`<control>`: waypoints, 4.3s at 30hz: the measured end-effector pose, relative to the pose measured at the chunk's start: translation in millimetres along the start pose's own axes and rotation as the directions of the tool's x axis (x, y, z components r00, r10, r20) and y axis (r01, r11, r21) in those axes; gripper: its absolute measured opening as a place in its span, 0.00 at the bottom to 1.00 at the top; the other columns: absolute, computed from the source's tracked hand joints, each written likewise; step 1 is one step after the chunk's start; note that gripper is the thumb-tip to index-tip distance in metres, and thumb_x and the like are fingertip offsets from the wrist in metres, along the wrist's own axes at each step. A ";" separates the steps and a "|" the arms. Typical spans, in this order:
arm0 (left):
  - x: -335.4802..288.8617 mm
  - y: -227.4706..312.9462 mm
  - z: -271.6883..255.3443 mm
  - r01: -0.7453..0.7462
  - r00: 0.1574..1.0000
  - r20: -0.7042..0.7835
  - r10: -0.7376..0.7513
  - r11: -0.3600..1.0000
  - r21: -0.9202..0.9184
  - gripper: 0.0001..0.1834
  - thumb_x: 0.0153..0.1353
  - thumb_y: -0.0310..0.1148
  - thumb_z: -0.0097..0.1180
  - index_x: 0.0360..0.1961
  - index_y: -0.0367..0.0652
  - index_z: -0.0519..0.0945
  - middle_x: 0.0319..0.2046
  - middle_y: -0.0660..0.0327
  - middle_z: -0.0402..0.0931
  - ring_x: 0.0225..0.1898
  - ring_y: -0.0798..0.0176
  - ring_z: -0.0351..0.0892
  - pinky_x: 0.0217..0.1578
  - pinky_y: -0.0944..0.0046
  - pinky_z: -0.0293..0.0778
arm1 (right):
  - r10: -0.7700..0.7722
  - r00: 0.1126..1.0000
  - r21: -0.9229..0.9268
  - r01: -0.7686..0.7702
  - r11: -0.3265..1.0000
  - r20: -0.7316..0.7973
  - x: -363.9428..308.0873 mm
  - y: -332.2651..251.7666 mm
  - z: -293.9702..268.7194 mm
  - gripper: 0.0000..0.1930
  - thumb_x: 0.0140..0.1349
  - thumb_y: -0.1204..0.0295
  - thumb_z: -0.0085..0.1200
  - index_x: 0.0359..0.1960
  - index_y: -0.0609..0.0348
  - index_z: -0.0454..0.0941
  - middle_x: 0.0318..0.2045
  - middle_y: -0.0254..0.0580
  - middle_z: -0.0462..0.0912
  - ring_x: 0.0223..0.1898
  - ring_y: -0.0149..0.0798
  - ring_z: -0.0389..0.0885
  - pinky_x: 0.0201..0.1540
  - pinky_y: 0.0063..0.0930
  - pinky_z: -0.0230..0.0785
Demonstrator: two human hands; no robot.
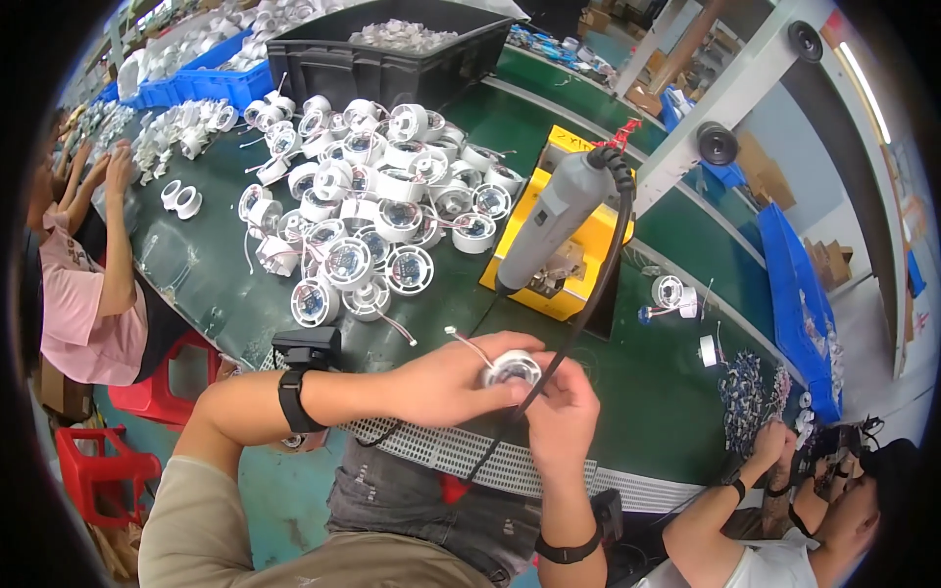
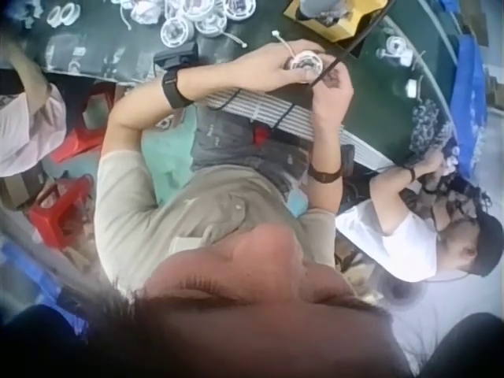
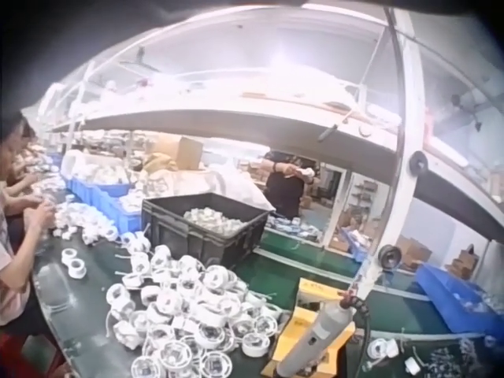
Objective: Assembling small electronic housing components using a suspended electric screwdriver on a factory production line.
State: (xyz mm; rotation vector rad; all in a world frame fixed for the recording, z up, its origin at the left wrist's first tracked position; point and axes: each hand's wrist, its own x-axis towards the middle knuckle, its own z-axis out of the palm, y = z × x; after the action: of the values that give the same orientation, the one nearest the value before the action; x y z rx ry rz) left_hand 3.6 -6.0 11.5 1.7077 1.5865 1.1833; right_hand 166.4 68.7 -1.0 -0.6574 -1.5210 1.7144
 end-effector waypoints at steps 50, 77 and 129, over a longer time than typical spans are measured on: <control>12.5 -26.8 3.2 0.513 0.850 0.282 -0.445 0.577 -0.635 0.20 0.69 0.26 0.41 0.61 0.36 0.65 0.43 0.53 0.75 0.41 0.63 0.80 0.42 0.64 0.83 | -0.609 0.762 -0.219 0.569 0.792 -0.222 142.3 -37.2 56.4 0.17 0.69 0.67 0.40 0.55 0.61 0.57 0.19 0.40 0.67 0.14 0.33 0.66 0.17 0.28 0.63; 13.1 -24.5 1.6 0.510 0.850 0.260 -0.458 0.595 -0.622 0.19 0.68 0.26 0.42 0.59 0.34 0.66 0.44 0.52 0.75 0.40 0.62 0.81 0.41 0.64 0.83 | -0.654 0.724 -0.187 0.627 0.756 -0.217 141.8 -48.2 53.1 0.17 0.69 0.67 0.40 0.55 0.60 0.57 0.19 0.40 0.67 0.14 0.33 0.67 0.17 0.27 0.64; 20.0 -28.2 9.0 0.415 0.881 0.151 -0.448 0.581 -0.699 0.15 0.66 0.26 0.44 0.53 0.32 0.69 0.44 0.51 0.74 0.35 0.60 0.81 0.36 0.62 0.84 | -0.498 0.867 0.064 0.499 0.864 -0.038 56.6 -1.2 54.2 0.23 0.67 0.61 0.44 0.57 0.60 0.54 0.24 0.40 0.70 0.18 0.31 0.70 0.22 0.25 0.67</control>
State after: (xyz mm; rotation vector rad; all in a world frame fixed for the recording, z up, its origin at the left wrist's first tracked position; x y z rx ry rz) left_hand -4.5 20.1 -11.6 0.7229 1.1976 1.3277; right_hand 90.7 81.2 14.6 -0.2085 -1.4494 1.3479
